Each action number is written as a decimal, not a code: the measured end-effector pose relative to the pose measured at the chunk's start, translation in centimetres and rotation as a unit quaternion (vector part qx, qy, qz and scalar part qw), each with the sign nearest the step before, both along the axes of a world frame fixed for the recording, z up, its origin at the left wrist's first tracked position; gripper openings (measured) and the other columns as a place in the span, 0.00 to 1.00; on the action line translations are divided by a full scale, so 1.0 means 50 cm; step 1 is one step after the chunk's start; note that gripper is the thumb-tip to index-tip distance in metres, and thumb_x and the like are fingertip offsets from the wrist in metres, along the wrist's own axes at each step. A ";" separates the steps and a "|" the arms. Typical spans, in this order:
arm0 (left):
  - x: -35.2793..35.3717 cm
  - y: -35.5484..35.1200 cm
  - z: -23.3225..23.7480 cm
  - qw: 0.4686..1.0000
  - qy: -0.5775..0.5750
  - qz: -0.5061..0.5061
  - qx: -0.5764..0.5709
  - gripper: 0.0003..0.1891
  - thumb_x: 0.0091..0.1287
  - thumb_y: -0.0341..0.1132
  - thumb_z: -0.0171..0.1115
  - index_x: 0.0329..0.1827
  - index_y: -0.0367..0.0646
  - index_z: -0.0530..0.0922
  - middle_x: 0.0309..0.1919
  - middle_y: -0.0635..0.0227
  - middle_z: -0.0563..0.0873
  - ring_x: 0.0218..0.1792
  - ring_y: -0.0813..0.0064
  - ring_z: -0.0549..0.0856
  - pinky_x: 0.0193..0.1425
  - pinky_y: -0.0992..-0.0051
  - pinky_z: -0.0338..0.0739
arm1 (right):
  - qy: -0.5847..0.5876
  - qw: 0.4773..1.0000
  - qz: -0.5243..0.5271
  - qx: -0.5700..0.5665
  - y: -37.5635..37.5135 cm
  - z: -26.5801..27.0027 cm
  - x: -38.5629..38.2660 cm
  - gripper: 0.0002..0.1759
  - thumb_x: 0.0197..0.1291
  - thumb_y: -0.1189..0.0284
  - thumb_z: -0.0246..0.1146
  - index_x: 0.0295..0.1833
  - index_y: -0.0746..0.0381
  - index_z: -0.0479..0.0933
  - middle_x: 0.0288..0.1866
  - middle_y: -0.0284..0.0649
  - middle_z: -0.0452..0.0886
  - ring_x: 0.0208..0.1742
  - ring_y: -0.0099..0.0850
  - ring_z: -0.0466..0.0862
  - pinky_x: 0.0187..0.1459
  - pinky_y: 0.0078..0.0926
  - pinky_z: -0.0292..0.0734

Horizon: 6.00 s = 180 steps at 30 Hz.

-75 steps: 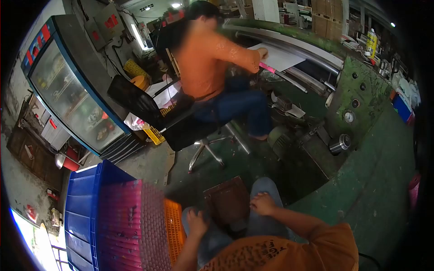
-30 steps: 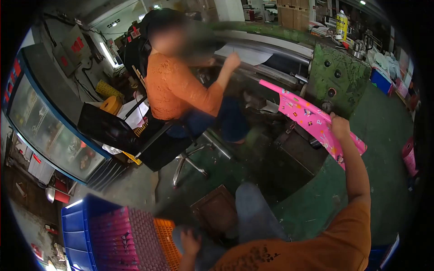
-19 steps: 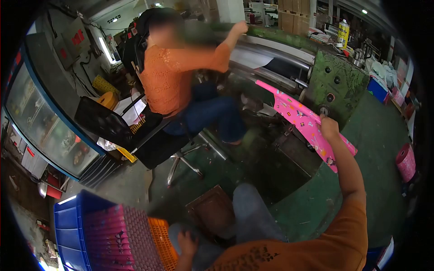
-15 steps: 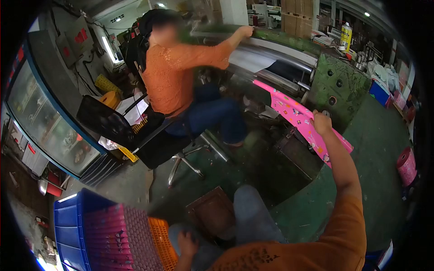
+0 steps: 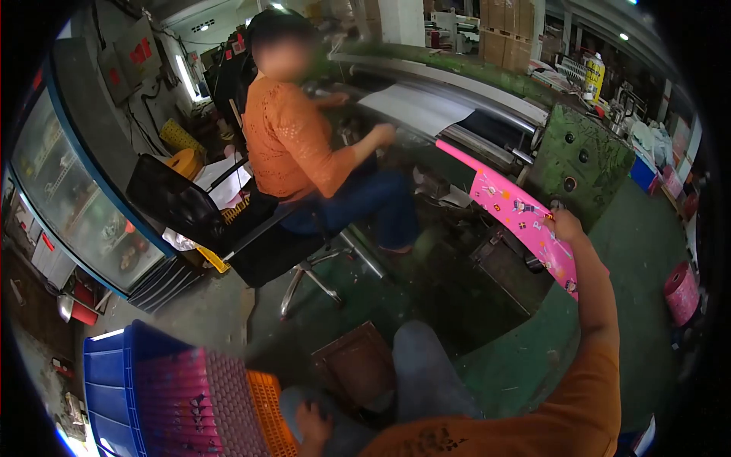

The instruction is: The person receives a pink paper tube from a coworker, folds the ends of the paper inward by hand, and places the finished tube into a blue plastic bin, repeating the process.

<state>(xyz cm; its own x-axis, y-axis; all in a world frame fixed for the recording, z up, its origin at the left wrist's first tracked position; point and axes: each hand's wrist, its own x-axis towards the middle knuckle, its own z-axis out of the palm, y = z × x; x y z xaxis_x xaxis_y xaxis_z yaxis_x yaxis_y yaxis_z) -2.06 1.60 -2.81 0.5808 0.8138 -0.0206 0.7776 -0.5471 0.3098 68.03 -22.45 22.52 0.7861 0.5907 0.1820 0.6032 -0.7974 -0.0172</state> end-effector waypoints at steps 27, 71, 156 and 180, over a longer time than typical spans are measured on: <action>0.026 0.001 0.016 0.999 0.024 -0.023 -0.017 0.27 0.48 0.43 0.70 0.50 0.39 0.77 0.57 0.49 0.71 0.59 0.49 0.70 0.64 0.56 0.64 | -0.133 0.986 -0.093 -0.050 -0.021 0.004 -0.100 0.17 0.46 0.71 0.65 0.44 0.60 0.73 0.37 0.48 0.83 0.39 0.46 0.84 0.38 0.44 0.79; 0.034 0.007 0.012 0.998 0.041 -0.047 0.004 0.23 0.47 0.42 0.68 0.46 0.40 0.79 0.50 0.54 0.76 0.55 0.53 0.72 0.62 0.58 0.65 | 0.431 0.900 -0.035 0.063 0.029 0.019 0.028 0.17 0.50 0.74 0.68 0.43 0.64 0.70 0.28 0.40 0.78 0.27 0.35 0.80 0.28 0.34 0.75; 0.014 0.017 -0.028 0.996 0.016 -0.072 0.055 0.18 0.45 0.43 0.69 0.37 0.45 0.80 0.41 0.57 0.78 0.48 0.54 0.75 0.58 0.55 0.66 | -0.072 0.995 -0.034 -0.066 0.024 0.072 -0.072 0.29 0.38 0.52 0.72 0.45 0.58 0.79 0.38 0.45 0.83 0.41 0.43 0.83 0.42 0.45 0.75; 0.035 0.016 0.007 0.996 0.034 -0.080 0.034 0.15 0.48 0.41 0.65 0.37 0.43 0.81 0.42 0.57 0.80 0.52 0.55 0.75 0.61 0.55 0.65 | 0.083 0.988 0.044 0.123 -0.116 0.089 -0.235 0.25 0.58 0.57 0.64 0.51 0.65 0.69 0.35 0.50 0.81 0.43 0.38 0.84 0.41 0.37 0.79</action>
<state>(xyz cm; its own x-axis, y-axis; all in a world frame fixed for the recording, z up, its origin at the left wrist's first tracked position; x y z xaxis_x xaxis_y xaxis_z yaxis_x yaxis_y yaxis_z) -0.33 2.39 -2.47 0.7020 0.7121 -0.0114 0.6967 -0.6834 0.2179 56.26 -28.24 26.98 0.7652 0.6112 0.2024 0.6421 -0.7017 -0.3088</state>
